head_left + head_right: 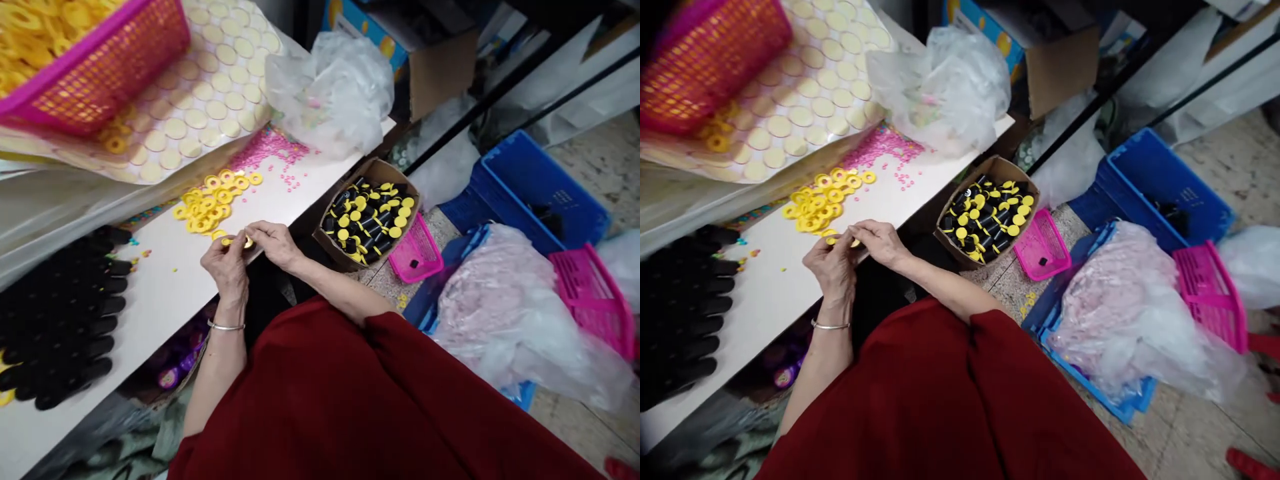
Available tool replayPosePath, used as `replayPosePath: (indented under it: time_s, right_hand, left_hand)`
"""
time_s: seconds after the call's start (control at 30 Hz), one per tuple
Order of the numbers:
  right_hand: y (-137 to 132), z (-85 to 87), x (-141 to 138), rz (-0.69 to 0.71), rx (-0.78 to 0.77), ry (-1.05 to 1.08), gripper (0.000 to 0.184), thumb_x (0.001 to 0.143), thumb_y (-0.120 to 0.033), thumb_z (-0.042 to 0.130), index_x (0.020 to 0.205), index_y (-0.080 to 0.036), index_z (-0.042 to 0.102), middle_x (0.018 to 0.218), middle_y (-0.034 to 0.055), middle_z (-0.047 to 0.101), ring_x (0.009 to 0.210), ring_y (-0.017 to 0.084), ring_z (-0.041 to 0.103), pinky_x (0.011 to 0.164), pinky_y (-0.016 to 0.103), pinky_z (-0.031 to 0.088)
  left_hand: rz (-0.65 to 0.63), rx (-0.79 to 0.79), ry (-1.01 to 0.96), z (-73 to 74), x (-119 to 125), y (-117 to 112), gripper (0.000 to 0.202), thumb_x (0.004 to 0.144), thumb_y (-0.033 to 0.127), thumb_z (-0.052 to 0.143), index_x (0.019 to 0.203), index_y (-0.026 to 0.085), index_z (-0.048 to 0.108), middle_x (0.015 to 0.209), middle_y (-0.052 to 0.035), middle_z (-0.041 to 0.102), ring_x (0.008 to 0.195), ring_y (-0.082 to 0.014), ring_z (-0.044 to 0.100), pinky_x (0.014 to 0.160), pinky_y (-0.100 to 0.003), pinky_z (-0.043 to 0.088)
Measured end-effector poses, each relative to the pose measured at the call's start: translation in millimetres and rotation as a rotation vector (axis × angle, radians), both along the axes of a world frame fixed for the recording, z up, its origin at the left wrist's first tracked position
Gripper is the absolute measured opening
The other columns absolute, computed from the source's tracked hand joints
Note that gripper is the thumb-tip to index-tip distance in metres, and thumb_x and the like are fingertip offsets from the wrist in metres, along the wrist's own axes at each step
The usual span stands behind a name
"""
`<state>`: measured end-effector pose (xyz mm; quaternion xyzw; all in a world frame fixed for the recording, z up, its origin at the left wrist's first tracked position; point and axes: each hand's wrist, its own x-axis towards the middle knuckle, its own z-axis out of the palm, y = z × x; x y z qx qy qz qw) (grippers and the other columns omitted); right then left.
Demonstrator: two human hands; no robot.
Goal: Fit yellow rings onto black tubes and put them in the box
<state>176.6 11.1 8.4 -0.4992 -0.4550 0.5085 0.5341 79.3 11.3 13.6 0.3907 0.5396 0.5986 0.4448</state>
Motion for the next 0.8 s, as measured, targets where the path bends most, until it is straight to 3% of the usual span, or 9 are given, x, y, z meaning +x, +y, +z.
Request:
replayPosePath:
  time_s: [0.13,0.33,0.43,0.53,0.63,0.8]
  right_hand:
    - [-3,6.7,-8,-0.055,-0.09,-0.094,0.016,0.085,-0.026,0.055,0.081,-0.015,0.066,0.08,-0.0028,0.061,0.084,0.008,0.055,0.081,0.02,0.043]
    - [-4,14.7,-15,-0.055,-0.363,0.138,0.022,0.086,-0.036,0.053,0.086,-0.015,0.061,0.073,-0.0068,0.055,0.046,0.002,0.047,0.043,0.016,0.041]
    - [-1,12.5,-13,-0.014,-0.444,0.238,0.02,0.083,-0.036,0.057,0.086,-0.017,0.059,0.064,-0.007,0.055,0.041,0.006,0.051,0.04,0.019,0.044]
    - [-1,9.0,-12,0.005,-0.43,0.246,0.021,0.078,-0.038,0.061,0.079,-0.017,0.057,0.054,-0.0075,0.053,0.041,0.008,0.054,0.04,0.019,0.047]
    - [-5,8.4,-11,-0.066,-0.34,0.181,0.026,0.074,-0.042,0.062,0.072,-0.017,0.056,0.05,-0.0077,0.052,0.038,0.007,0.051,0.036,0.016,0.042]
    - [-3,12.1,-12,0.004,-0.388,0.197,0.032,0.069,-0.047,0.063,0.075,-0.016,0.059,0.046,-0.006,0.054,0.035,0.007,0.048,0.036,0.017,0.044]
  left_hand:
    - [0.012,-0.031,-0.019,-0.2,2,-3,0.015,0.067,0.024,0.074,0.062,0.018,0.061,0.051,0.0058,0.048,0.04,-0.0047,0.041,0.037,-0.019,0.032]
    - [0.062,-0.103,-0.074,4.4,9,-5,0.016,0.069,0.025,0.071,0.061,0.016,0.06,0.049,0.0053,0.051,0.037,-0.0053,0.043,0.034,-0.018,0.034]
    - [0.119,-0.13,-0.136,6.3,12,-2,0.016,0.06,0.02,0.076,0.058,0.016,0.061,0.051,0.0042,0.055,0.042,-0.0061,0.048,0.037,-0.018,0.038]
    - [0.171,-0.138,-0.187,7.9,14,-1,0.019,0.053,0.02,0.078,0.057,0.014,0.06,0.052,0.0048,0.057,0.046,-0.006,0.051,0.042,-0.017,0.042]
    - [0.099,-0.259,-0.234,8.1,12,-1,0.025,0.051,0.027,0.077,0.057,0.013,0.057,0.046,0.0062,0.053,0.039,-0.0056,0.047,0.038,-0.017,0.037]
    - [0.023,-0.365,-0.263,7.5,0,1,0.031,0.054,0.035,0.076,0.057,0.012,0.055,0.042,0.0056,0.049,0.033,-0.0034,0.039,0.034,-0.015,0.025]
